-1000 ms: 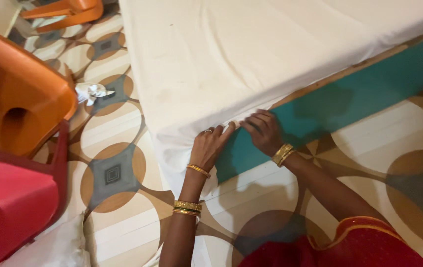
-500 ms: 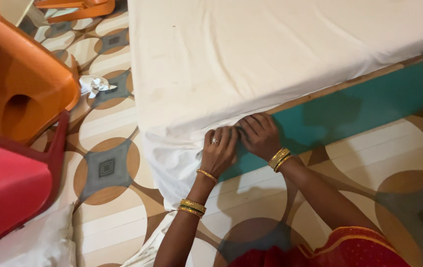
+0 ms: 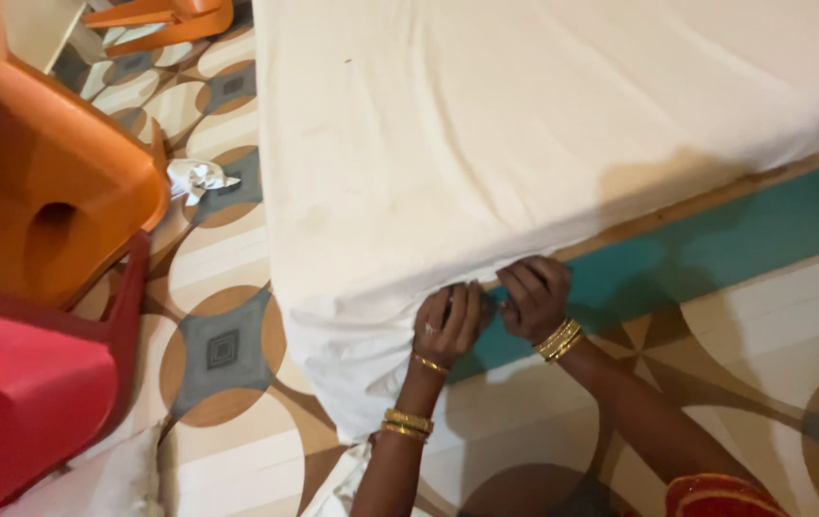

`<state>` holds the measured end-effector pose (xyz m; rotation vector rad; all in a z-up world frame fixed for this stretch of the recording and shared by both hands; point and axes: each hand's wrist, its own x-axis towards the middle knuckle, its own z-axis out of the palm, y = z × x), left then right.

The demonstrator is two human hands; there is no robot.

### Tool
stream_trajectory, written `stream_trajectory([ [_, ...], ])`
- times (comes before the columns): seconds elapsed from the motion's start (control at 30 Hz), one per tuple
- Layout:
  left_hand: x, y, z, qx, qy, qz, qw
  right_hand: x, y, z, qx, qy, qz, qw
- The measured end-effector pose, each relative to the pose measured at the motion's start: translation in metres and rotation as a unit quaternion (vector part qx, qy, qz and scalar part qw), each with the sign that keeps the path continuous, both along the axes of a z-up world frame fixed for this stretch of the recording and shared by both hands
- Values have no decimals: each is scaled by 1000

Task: The person tucks a white fitted sheet under a mattress, working along the edges and corners to secure it. After finishing the sheet, the person moves an orange plastic chair to the side.

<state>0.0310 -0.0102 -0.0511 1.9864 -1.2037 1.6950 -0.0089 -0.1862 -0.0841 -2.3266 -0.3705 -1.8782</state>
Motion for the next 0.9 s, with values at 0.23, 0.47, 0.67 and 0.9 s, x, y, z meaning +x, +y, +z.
stream_trajectory([
  [0.23, 1, -14, -1, -8, 34, 45, 998, 13, 9, 13, 18, 2, -66, 998],
  [0.47, -5, -24, 11, -14, 89, 81, 993, 13, 16, 23, 46, 60, -94, 993],
  [0.67, -9, -19, 18, -46, 133, -1, 990, -8, 14, 54, 38, 132, -33, 990],
  [0.9, -38, -13, 25, -64, 216, -68, 972, -37, 6, 82, 142, 203, 83, 965],
])
